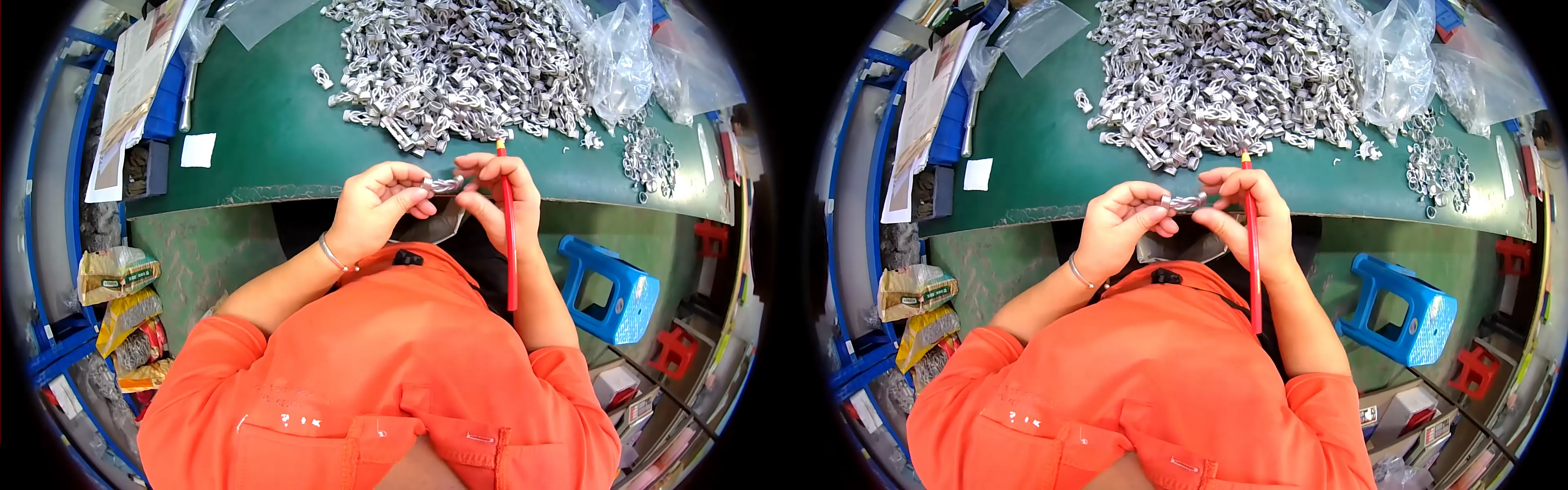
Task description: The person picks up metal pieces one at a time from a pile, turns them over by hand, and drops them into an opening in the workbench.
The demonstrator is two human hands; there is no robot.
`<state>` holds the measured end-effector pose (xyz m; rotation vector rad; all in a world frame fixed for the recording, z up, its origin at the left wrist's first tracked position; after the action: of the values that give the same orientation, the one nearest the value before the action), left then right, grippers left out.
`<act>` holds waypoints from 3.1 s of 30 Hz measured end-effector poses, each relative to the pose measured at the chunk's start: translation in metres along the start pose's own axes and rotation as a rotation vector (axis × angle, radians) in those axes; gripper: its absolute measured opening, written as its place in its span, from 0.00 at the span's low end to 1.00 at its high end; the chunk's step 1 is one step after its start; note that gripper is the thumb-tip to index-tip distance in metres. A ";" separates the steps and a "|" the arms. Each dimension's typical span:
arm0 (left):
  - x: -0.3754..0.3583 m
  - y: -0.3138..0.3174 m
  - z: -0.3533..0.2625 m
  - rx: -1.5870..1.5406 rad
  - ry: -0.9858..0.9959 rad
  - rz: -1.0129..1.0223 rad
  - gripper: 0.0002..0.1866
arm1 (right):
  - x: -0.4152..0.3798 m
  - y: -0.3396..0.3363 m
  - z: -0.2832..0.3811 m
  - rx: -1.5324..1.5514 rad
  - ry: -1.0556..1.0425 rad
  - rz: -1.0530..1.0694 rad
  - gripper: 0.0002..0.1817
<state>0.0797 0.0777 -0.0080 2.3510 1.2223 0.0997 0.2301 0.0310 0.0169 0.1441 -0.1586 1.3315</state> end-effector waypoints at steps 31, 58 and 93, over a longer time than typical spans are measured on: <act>-0.007 -0.013 -0.005 0.357 0.082 -0.044 0.15 | 0.038 0.032 0.039 -0.944 -0.766 0.059 0.07; -0.025 0.006 -0.014 0.905 0.341 0.193 0.11 | 0.017 0.008 0.005 -0.398 -0.130 0.081 0.12; 0.005 0.006 -0.019 0.119 0.297 0.058 0.10 | -0.006 0.005 0.018 0.040 -0.203 -0.030 0.19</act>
<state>0.0816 0.0861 0.0109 2.5427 1.3266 0.4190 0.2230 0.0227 0.0339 0.3150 -0.3002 1.2897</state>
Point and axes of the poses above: each hand's wrist, its own x-axis towards the middle knuckle, its own y-axis out of the palm, z = x × y, the point moved 9 cm from there along x, towards the middle knuckle, and after that the axes turned 5 degrees about -x, right-handed, at the moved point
